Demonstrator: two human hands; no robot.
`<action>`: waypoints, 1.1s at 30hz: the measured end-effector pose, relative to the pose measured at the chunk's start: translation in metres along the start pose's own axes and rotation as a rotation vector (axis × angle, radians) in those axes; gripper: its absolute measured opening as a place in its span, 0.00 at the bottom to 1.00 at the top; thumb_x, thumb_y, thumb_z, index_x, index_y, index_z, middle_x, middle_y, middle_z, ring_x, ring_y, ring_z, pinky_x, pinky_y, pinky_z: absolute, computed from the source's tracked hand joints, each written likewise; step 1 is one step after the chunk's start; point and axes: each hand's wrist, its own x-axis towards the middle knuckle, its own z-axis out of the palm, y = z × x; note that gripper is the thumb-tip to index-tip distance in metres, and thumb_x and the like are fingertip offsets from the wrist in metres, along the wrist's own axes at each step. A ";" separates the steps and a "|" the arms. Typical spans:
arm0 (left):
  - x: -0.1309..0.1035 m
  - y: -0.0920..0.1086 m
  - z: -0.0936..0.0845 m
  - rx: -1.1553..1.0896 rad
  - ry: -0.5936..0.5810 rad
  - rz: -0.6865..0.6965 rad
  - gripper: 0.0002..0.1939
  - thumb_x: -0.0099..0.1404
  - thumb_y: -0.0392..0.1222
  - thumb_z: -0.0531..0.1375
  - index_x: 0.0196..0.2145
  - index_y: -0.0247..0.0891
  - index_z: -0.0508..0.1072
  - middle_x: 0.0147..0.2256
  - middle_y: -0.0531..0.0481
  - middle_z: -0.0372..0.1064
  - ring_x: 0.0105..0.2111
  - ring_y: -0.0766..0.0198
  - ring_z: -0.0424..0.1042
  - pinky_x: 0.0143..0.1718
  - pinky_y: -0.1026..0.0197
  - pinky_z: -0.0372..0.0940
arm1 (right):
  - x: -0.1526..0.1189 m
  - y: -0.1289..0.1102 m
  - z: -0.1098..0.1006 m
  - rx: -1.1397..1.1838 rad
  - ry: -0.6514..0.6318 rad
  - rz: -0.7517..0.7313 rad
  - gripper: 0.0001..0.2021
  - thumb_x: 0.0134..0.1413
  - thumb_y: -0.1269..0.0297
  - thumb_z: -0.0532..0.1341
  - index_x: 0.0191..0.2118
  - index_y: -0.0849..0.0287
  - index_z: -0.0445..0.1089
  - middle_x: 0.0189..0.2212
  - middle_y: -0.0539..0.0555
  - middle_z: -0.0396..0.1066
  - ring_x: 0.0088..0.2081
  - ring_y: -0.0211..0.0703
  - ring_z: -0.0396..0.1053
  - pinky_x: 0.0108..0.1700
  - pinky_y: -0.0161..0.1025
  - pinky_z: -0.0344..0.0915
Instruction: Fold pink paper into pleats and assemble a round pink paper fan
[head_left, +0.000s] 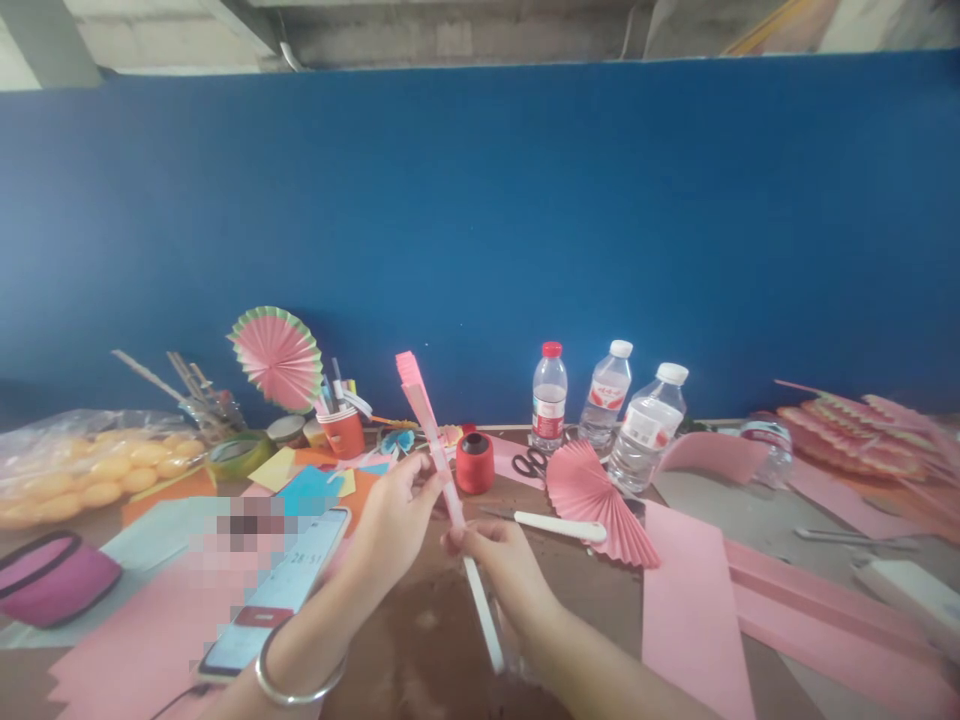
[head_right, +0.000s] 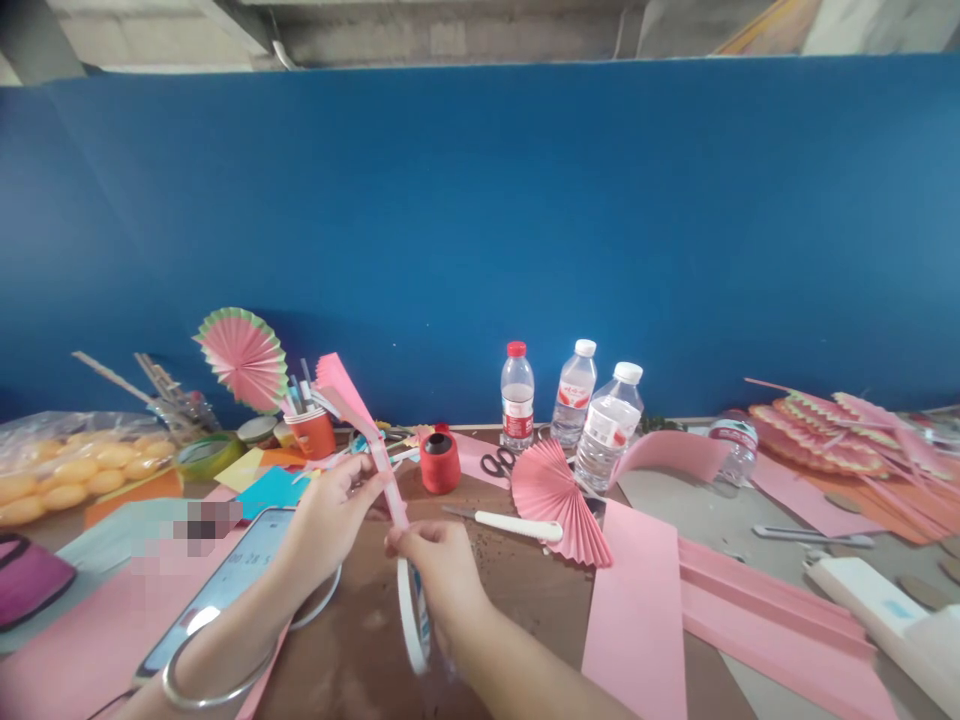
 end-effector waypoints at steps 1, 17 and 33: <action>0.000 0.000 0.000 -0.016 -0.003 -0.009 0.07 0.59 0.44 0.55 0.27 0.40 0.67 0.23 0.54 0.69 0.22 0.61 0.72 0.27 0.59 0.69 | 0.000 0.000 0.001 -0.001 0.003 0.008 0.11 0.42 0.62 0.61 0.21 0.64 0.73 0.20 0.53 0.69 0.26 0.40 0.61 0.34 0.36 0.54; -0.002 0.011 -0.004 -0.176 -0.082 -0.124 0.08 0.59 0.45 0.57 0.30 0.37 0.68 0.22 0.54 0.69 0.20 0.61 0.72 0.22 0.59 0.70 | 0.004 0.006 -0.002 0.066 -0.100 -0.018 0.09 0.42 0.61 0.64 0.25 0.63 0.72 0.23 0.52 0.70 0.29 0.40 0.64 0.36 0.36 0.57; -0.013 0.014 0.002 0.016 -0.233 -0.119 0.11 0.57 0.48 0.59 0.28 0.36 0.70 0.23 0.52 0.70 0.24 0.62 0.73 0.27 0.61 0.69 | -0.003 -0.042 -0.022 -0.402 0.128 -0.440 0.05 0.47 0.66 0.60 0.24 0.60 0.70 0.23 0.50 0.71 0.29 0.41 0.67 0.33 0.36 0.61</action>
